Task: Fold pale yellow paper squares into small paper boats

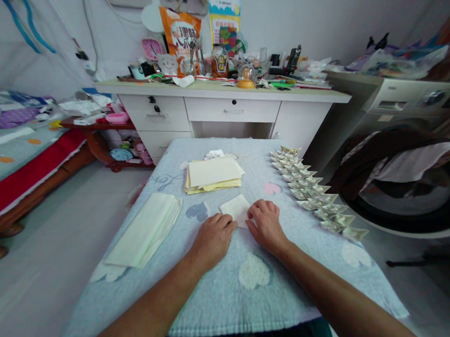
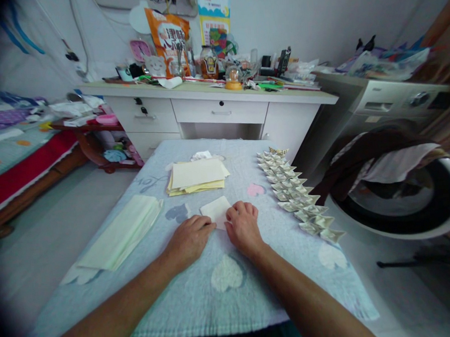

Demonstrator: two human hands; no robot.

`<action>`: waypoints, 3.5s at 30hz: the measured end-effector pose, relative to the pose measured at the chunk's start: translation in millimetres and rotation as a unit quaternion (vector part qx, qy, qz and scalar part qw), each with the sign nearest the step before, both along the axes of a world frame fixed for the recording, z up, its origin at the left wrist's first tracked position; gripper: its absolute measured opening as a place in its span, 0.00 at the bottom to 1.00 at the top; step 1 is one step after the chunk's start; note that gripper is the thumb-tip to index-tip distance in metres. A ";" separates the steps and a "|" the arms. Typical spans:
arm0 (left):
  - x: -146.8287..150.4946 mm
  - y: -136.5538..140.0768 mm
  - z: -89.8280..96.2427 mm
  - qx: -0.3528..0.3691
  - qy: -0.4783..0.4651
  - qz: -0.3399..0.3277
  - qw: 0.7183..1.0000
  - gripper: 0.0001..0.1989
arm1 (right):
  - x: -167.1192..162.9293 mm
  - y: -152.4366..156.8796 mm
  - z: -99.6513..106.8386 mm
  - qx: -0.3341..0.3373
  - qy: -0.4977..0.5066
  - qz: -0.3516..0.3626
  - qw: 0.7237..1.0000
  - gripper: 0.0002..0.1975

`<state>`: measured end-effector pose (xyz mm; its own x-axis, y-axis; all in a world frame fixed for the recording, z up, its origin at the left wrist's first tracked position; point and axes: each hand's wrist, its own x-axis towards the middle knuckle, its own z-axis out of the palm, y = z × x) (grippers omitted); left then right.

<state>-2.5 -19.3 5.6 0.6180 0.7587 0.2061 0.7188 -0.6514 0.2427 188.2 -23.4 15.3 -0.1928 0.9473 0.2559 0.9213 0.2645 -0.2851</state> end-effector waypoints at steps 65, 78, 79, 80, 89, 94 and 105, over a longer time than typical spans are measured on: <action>7.3 20.8 -8.2 -0.059 -0.115 0.141 0.982 0.01 | 58.1 -49.4 28.3 -0.048 -0.071 0.164 0.983 0.12; 4.9 15.9 -12.2 0.018 -0.150 0.189 0.970 0.25 | 7.7 18.8 14.2 -0.116 0.009 -0.014 0.993 0.43; 4.8 15.9 -13.0 0.024 -0.150 0.198 0.968 0.28 | 6.0 20.9 11.5 -0.117 0.020 -0.015 0.993 0.44; 4.7 16.0 -13.6 0.025 -0.151 0.204 0.967 0.30 | 5.3 22.1 9.0 -0.118 0.035 -0.013 0.992 0.45; 4.2 17.3 -9.8 -0.107 -0.293 0.175 0.934 0.43 | 8.2 21.7 -2.5 -0.196 0.462 0.053 0.863 0.39; 5.7 19.7 -3.8 -0.280 -0.513 0.097 0.806 0.37 | -3.5 16.7 -1.6 -0.183 0.632 0.058 0.751 0.46; 3.9 18.0 7.7 -0.377 -0.590 0.092 0.708 0.15 | 2.0 14.0 7.0 -0.161 0.607 0.096 0.772 0.34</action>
<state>1.4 -1.3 13.3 0.2291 0.9733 -0.0105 -0.2190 0.0621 0.9738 190.2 -9.5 22.3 -0.1408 0.9833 0.1149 -0.1238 0.0977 -0.9875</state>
